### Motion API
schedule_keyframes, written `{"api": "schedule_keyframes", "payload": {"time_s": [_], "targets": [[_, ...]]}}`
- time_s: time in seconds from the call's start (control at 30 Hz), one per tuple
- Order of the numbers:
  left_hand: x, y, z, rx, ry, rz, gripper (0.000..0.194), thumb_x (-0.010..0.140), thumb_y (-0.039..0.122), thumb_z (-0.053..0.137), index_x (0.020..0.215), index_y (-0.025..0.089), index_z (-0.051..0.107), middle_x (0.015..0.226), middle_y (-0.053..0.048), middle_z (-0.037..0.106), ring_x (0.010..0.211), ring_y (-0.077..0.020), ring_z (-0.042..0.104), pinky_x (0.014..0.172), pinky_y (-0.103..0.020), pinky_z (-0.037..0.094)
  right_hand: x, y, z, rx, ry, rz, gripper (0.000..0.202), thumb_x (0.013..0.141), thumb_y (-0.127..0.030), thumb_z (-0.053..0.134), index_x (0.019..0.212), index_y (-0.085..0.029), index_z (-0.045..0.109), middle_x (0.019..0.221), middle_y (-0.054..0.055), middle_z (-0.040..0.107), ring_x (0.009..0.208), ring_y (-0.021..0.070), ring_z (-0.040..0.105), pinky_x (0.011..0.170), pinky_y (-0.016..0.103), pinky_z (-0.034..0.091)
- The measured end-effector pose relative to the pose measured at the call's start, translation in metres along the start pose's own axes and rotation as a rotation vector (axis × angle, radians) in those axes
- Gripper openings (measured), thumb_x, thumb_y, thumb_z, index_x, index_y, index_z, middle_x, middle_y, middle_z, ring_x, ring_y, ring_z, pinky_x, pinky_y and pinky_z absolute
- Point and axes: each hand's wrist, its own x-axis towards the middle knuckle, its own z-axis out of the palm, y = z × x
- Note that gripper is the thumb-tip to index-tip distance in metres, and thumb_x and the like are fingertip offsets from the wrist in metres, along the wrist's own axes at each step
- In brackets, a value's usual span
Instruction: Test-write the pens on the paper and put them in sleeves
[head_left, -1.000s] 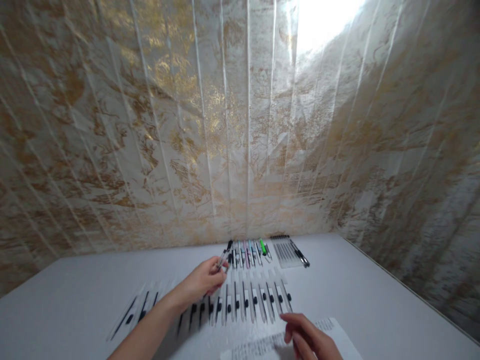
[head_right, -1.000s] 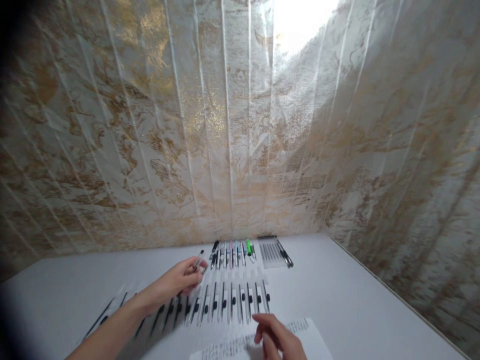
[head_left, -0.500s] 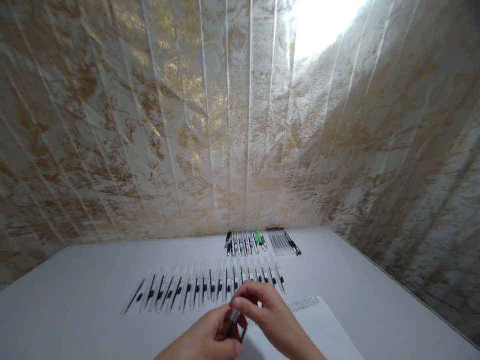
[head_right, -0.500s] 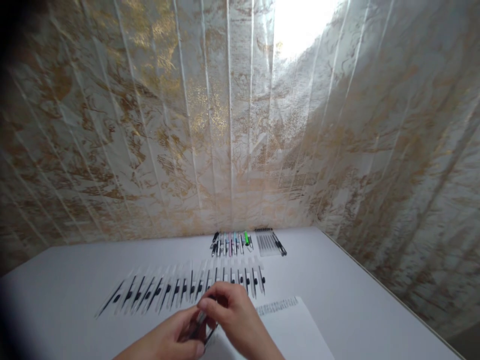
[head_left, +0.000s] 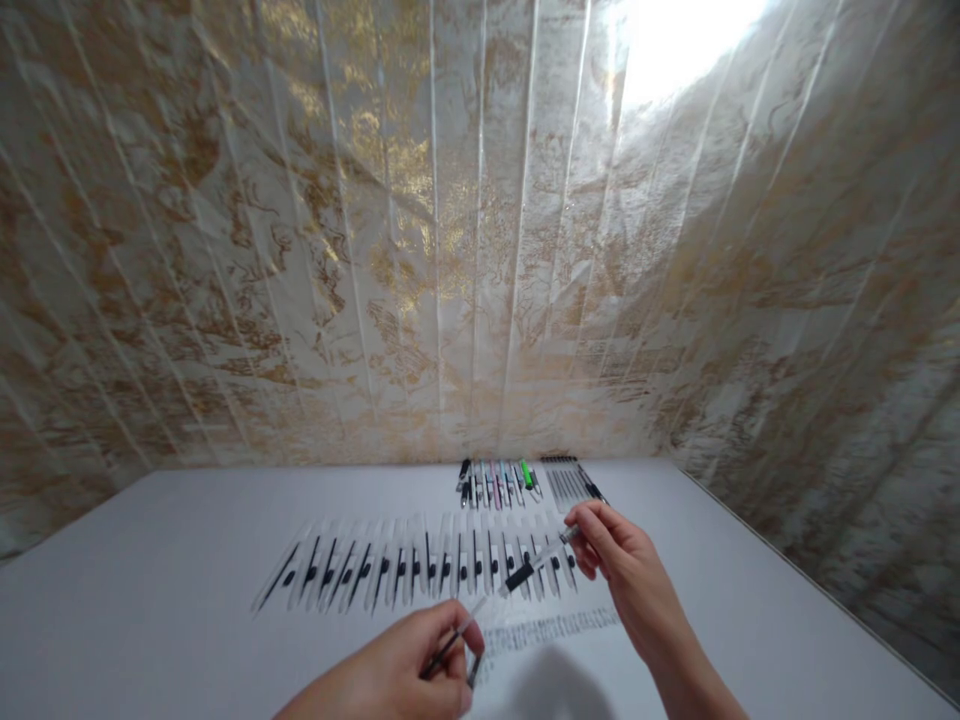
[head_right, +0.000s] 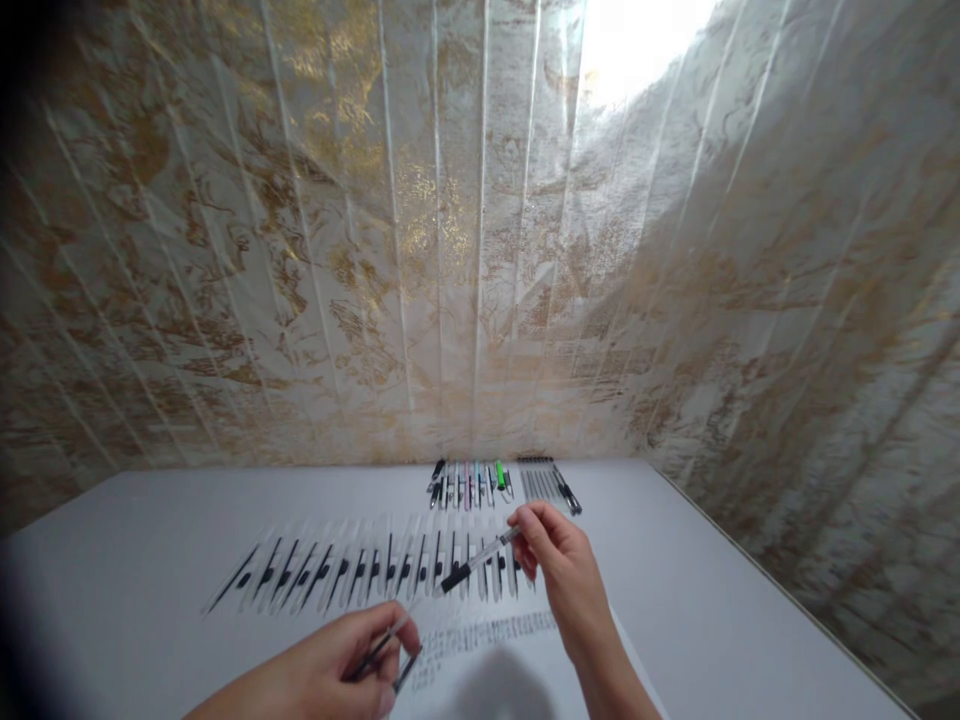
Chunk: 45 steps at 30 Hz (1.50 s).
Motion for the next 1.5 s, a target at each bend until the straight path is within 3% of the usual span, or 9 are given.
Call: {"api": "schedule_keyframes", "payload": {"time_s": [0.67,0.9,1.0,1.13,1.3,1.5], "targets": [[0.0,-0.001,0.007,-0.023,-0.044,-0.056,0.032,0.062,0.018,0.057,0.094,0.017,0.054,0.066,0.008,0.044,0.059,-0.0095,0.034,0.053,-0.025,0.023,-0.009,0.008,0.016,0.141,-0.084,0.139,0.044,0.073,-0.058,0.071,0.075,-0.015,0.062,0.049,-0.006,0.049,0.046,0.0072,0.03,0.046,0.022,0.024],[0.005,-0.01,0.009,0.133,0.043,-0.101,0.031,0.06,0.011,0.052,0.09,0.02,0.053,0.064,0.009,0.042,0.059,-0.0103,0.036,0.054,-0.025,0.025,-0.01,0.002,0.013,-0.044,-0.085,0.019,0.042,0.078,-0.058,0.066,0.074,-0.016,0.062,0.051,-0.005,0.048,0.048,0.0086,0.037,0.048,0.023,0.028],[0.007,-0.01,0.011,0.244,0.078,-0.11,0.032,0.061,0.009,0.052,0.09,0.021,0.053,0.066,0.008,0.043,0.061,-0.0113,0.037,0.055,-0.025,0.027,-0.015,-0.002,0.015,-0.155,-0.167,-0.01,0.039,0.082,-0.055,0.063,0.076,-0.017,0.063,0.056,-0.003,0.054,0.051,0.0097,0.041,0.05,0.024,0.032],[0.003,0.001,0.015,0.254,0.084,-0.098,0.024,0.062,0.011,0.053,0.085,0.019,0.054,0.068,0.006,0.045,0.064,-0.0122,0.039,0.058,-0.025,0.03,-0.021,0.007,0.028,-0.179,-0.388,0.096,0.035,0.081,-0.051,0.064,0.078,-0.016,0.063,0.06,-0.001,0.061,0.051,0.0102,0.044,0.049,0.023,0.034],[0.003,-0.006,0.013,-0.091,-0.045,-0.151,0.031,0.058,0.017,0.058,0.089,0.018,0.06,0.065,0.006,0.052,0.051,-0.0089,0.038,0.048,-0.023,0.027,-0.02,0.033,0.038,0.019,-0.498,0.242,0.036,0.076,-0.05,0.071,0.076,-0.015,0.062,0.059,-0.002,0.062,0.047,0.0077,0.044,0.048,0.021,0.032],[0.014,-0.024,0.019,-0.536,-0.191,-0.169,0.041,0.05,0.023,0.069,0.089,0.01,0.07,0.058,0.004,0.049,0.047,-0.0058,0.035,0.042,-0.019,0.02,-0.015,0.058,0.03,0.195,-0.579,0.423,0.035,0.075,-0.048,0.072,0.074,-0.015,0.06,0.056,-0.003,0.057,0.046,0.0067,0.044,0.049,0.021,0.036]]}}
